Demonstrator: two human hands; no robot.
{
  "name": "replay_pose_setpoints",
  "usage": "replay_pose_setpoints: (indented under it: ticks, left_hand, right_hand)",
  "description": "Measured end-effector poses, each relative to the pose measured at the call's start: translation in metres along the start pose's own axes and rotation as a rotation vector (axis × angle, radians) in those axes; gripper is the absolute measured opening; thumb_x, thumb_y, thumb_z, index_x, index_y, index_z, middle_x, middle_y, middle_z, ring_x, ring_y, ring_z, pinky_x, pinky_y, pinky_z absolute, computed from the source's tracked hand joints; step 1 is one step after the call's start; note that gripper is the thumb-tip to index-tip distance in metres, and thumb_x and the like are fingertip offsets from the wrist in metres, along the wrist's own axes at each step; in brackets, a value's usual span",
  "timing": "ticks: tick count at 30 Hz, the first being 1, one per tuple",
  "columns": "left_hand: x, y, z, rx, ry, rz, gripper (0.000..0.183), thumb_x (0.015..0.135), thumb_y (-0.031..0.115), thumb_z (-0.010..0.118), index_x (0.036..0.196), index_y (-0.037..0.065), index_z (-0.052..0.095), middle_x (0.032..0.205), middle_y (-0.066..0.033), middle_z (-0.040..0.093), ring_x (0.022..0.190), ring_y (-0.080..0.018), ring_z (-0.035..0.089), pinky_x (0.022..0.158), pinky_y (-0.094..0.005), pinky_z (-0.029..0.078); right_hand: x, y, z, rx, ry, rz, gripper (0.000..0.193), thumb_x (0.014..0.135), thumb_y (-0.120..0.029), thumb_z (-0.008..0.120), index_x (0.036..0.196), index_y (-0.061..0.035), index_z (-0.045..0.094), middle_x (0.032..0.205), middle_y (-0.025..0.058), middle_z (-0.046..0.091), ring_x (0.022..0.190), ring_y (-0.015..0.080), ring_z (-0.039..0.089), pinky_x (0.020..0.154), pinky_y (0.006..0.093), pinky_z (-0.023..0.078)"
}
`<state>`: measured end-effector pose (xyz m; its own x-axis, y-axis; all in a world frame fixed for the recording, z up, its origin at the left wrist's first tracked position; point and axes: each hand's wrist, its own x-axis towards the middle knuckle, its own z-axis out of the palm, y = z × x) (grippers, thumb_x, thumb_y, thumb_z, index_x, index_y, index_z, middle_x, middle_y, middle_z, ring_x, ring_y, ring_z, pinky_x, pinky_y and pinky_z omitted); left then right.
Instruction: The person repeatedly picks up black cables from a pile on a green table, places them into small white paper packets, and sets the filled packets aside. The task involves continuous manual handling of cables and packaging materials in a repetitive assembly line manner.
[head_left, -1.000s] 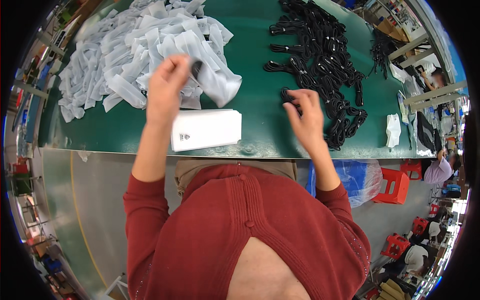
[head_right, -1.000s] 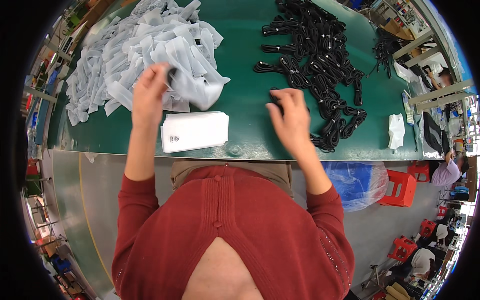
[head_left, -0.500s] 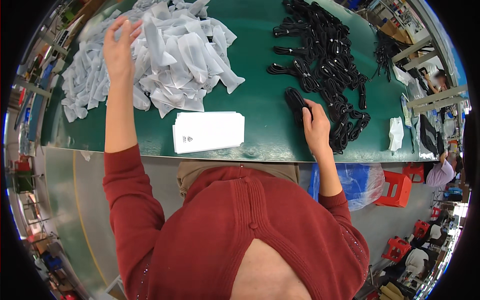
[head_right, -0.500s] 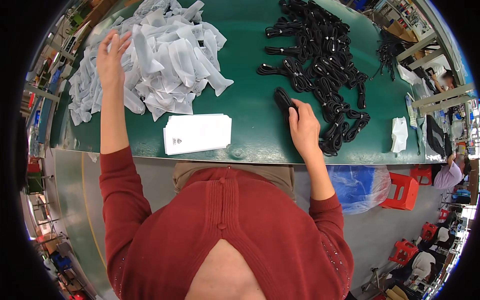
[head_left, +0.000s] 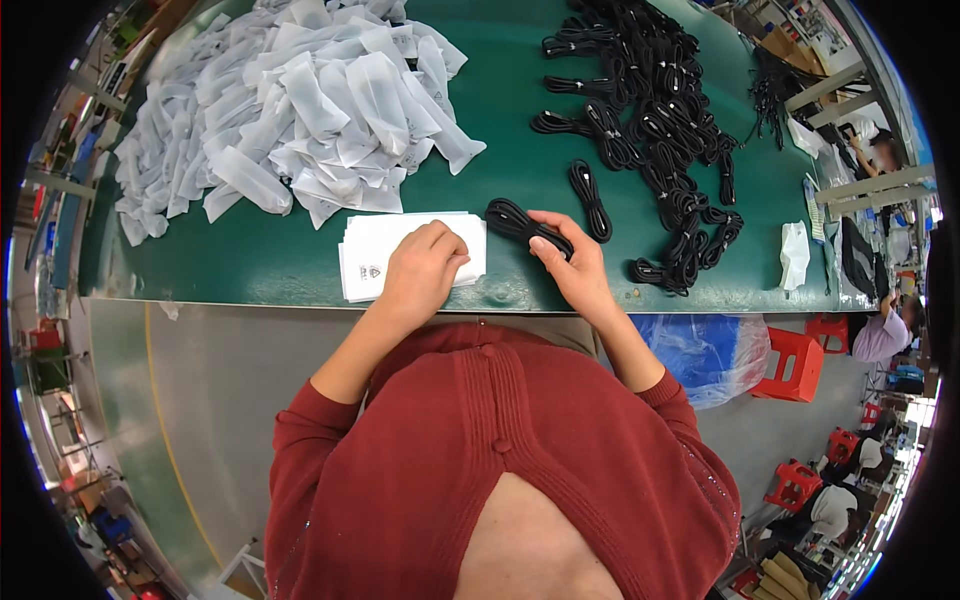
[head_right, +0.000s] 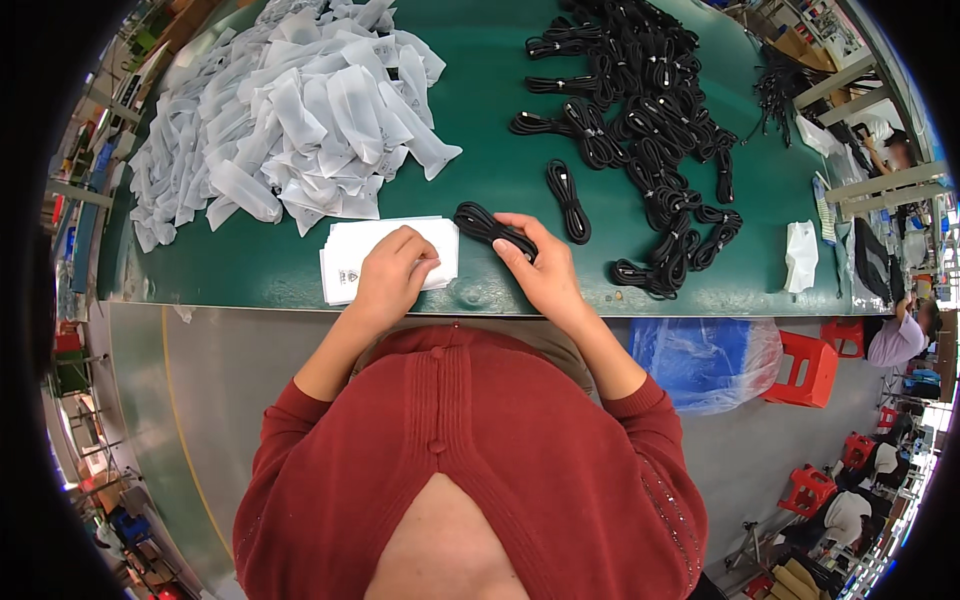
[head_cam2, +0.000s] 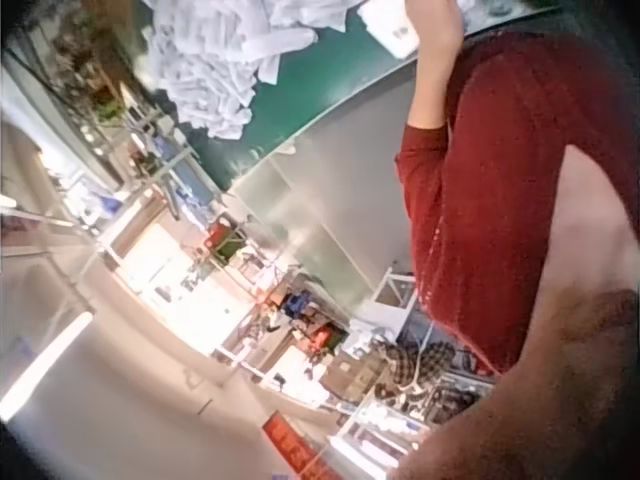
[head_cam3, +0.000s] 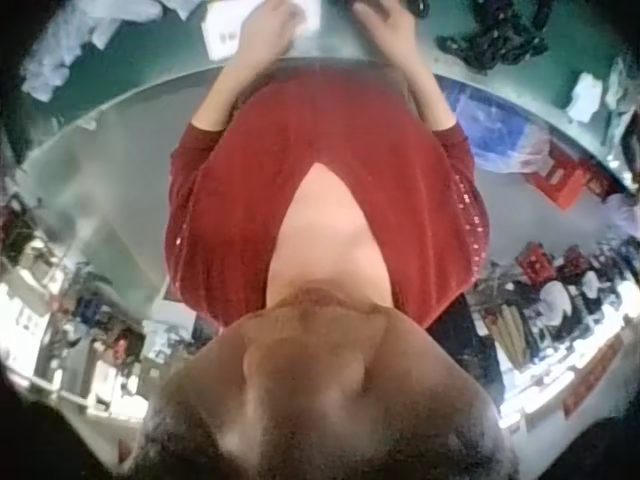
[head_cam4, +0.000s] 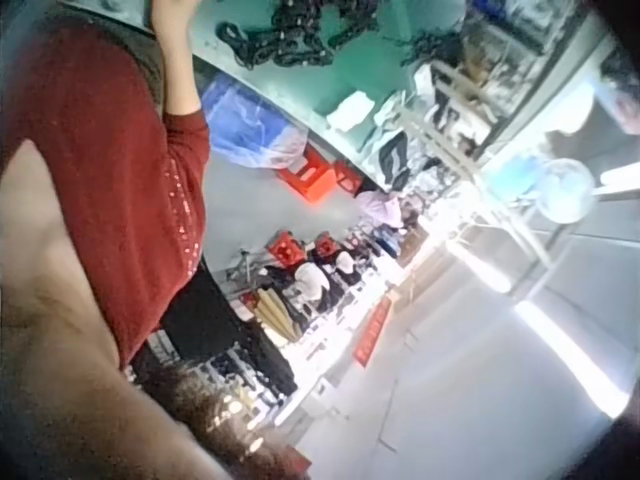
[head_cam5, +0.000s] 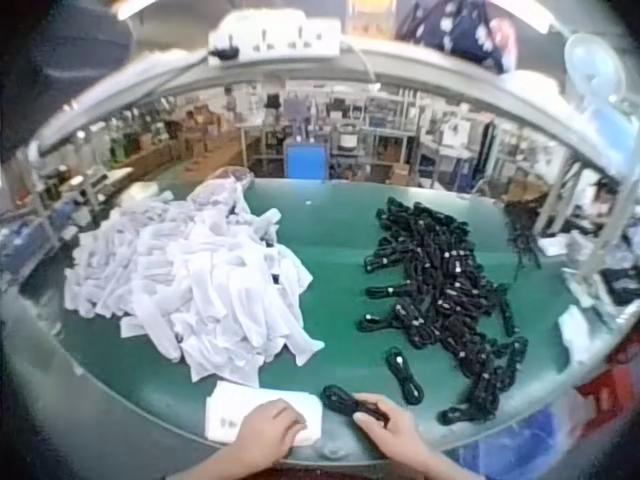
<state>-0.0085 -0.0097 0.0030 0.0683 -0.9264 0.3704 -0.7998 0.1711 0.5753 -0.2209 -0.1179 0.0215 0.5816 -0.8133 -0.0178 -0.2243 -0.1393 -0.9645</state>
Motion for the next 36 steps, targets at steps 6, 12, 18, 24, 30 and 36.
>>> replay_pose_setpoints:
  ticks: [6,12,18,24,30,36]
  left_hand:
    - [-0.007,0.001,0.004,-0.252,0.125,-0.21,0.007,0.083,0.001,0.068,0.085,0.001,0.061,0.082,-0.0105,0.061,0.072,-0.0242,0.06,0.066,-0.035,0.049]
    - [-0.007,0.0,0.002,-0.407,0.181,-0.27,0.008,0.083,-0.001,0.066,0.088,-0.001,0.06,0.081,-0.0104,0.06,0.068,-0.0199,0.057,0.066,-0.0299,0.048]
    - [-0.006,0.007,-0.002,-0.391,0.124,-0.076,0.008,0.085,-0.001,0.066,0.089,0.001,0.06,0.088,-0.0074,0.061,0.078,-0.0194,0.056,0.072,-0.0306,0.047]
    - [0.004,0.016,-0.012,-0.147,0.073,0.17,0.014,0.077,-0.002,0.069,0.085,0.003,0.059,0.094,-0.0107,0.061,0.086,-0.0302,0.055,0.074,-0.0377,0.046]
    - [0.017,0.019,-0.025,-0.302,0.109,0.055,0.011,0.083,-0.002,0.066,0.087,0.003,0.058,0.096,-0.0073,0.061,0.09,-0.0227,0.055,0.077,-0.0319,0.044]
    - [0.081,-0.033,-0.106,-0.774,0.489,-0.323,0.017,0.096,0.014,0.062,0.108,0.002,0.062,0.102,-0.0028,0.058,0.094,-0.0124,0.054,0.086,-0.026,0.045]
  right_hand:
    - [-0.013,0.003,0.008,-0.202,0.001,-0.295,0.032,0.09,-0.011,0.068,0.119,0.0015,0.063,0.103,0.0172,0.07,0.091,0.0282,0.069,0.08,0.0337,0.053]
    - [-0.015,0.003,0.01,-0.469,-0.007,-0.662,0.033,0.083,-0.01,0.073,0.113,-0.0012,0.065,0.079,0.0119,0.063,0.066,0.027,0.059,0.059,0.0367,0.049]
    - [-0.018,0.011,0.018,-0.043,-0.176,-0.207,0.026,0.095,-0.017,0.063,0.114,0.0008,0.064,0.083,0.0083,0.069,0.062,0.016,0.057,0.058,0.0316,0.047]
    - [-0.008,0.006,0.018,0.239,-0.295,0.218,0.03,0.102,-0.023,0.053,0.121,-0.0002,0.06,0.09,0.0035,0.06,0.063,0.0059,0.046,0.056,0.0207,0.038]
    - [-0.007,-0.007,0.037,0.228,-0.117,-0.266,0.035,0.093,-0.008,0.065,0.126,0.0007,0.057,0.11,0.0084,0.05,0.076,0.0095,0.054,0.062,0.023,0.046]
    - [0.017,-0.014,-0.009,-0.772,0.399,-0.536,0.042,0.082,-0.013,0.075,0.119,-0.0017,0.059,0.112,0.0155,0.054,0.085,0.0267,0.059,0.07,0.0364,0.05]
